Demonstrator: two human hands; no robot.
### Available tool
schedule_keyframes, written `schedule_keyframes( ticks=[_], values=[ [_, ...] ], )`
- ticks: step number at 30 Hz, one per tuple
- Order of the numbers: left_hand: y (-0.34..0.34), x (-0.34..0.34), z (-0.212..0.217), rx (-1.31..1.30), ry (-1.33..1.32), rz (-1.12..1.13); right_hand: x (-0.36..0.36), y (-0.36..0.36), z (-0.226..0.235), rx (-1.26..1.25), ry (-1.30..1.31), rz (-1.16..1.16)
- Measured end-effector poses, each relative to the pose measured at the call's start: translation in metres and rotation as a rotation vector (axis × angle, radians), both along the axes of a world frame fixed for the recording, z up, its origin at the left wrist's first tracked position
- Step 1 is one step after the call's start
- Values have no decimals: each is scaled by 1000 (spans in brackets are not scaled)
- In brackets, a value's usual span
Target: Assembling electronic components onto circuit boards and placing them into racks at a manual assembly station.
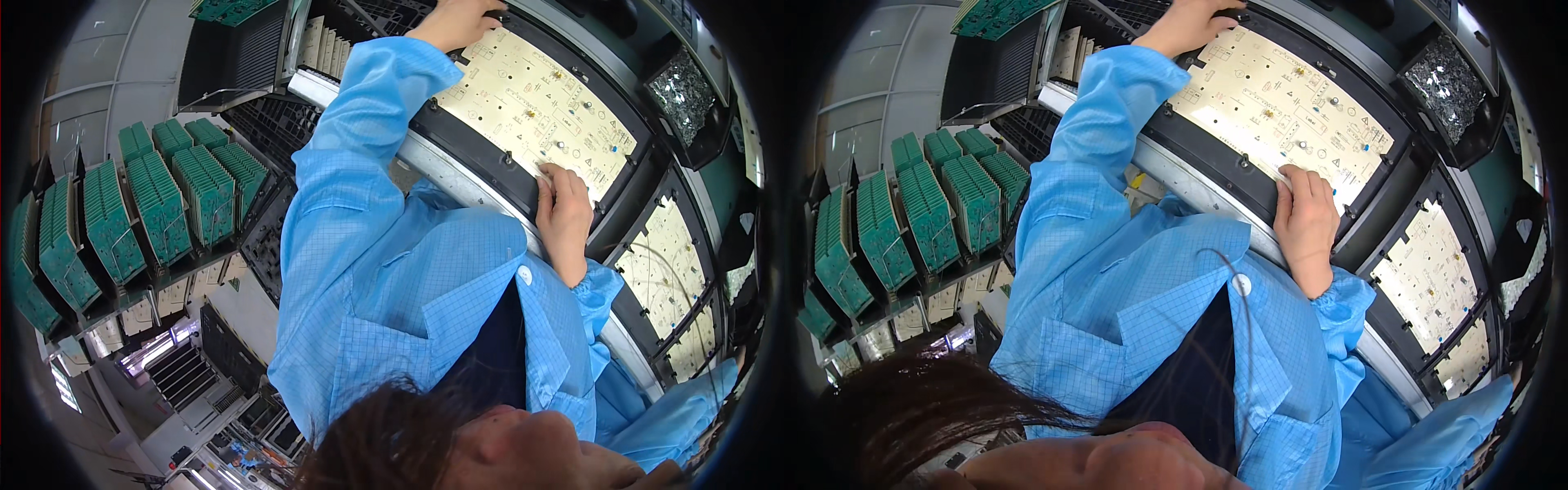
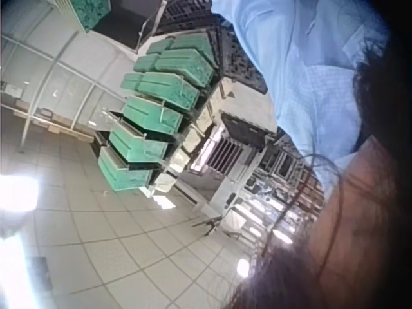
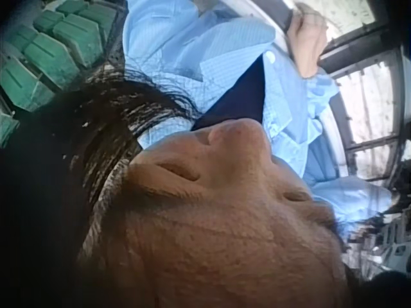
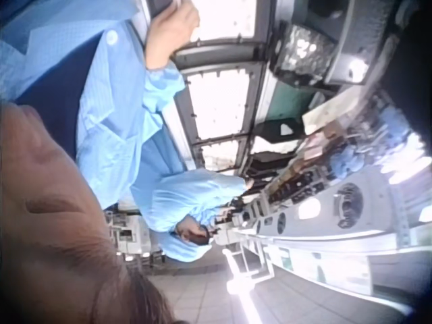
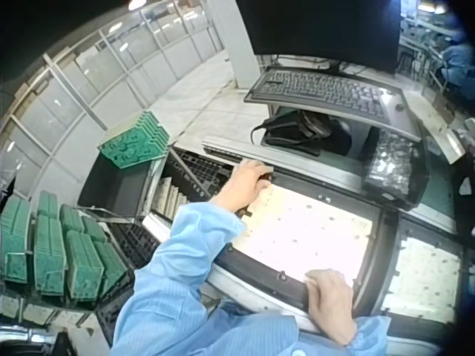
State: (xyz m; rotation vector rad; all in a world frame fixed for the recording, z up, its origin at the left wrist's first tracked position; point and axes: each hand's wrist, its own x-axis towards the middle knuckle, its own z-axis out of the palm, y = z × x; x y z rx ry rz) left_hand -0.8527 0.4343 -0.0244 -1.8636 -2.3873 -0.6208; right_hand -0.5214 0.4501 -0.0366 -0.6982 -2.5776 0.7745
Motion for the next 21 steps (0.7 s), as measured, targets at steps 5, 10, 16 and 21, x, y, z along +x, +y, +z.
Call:
schedule_keyframes(
  ticks=[5, 10, 16, 21],
  values=[
    [27, -15, -35, 122, -201, -110, 2, 0, 1, 10, 10, -14],
    [18, -36, -37, 138, -258, -368, 1, 0, 0, -51, 2, -7],
    [25, -5, 3, 23, -147, -386, 2, -1, -2, 13, 5, -17],
    [66, 42, -12, -37, -170, -437, 1, -3, 0, 26, 24, -24]
  ],
)
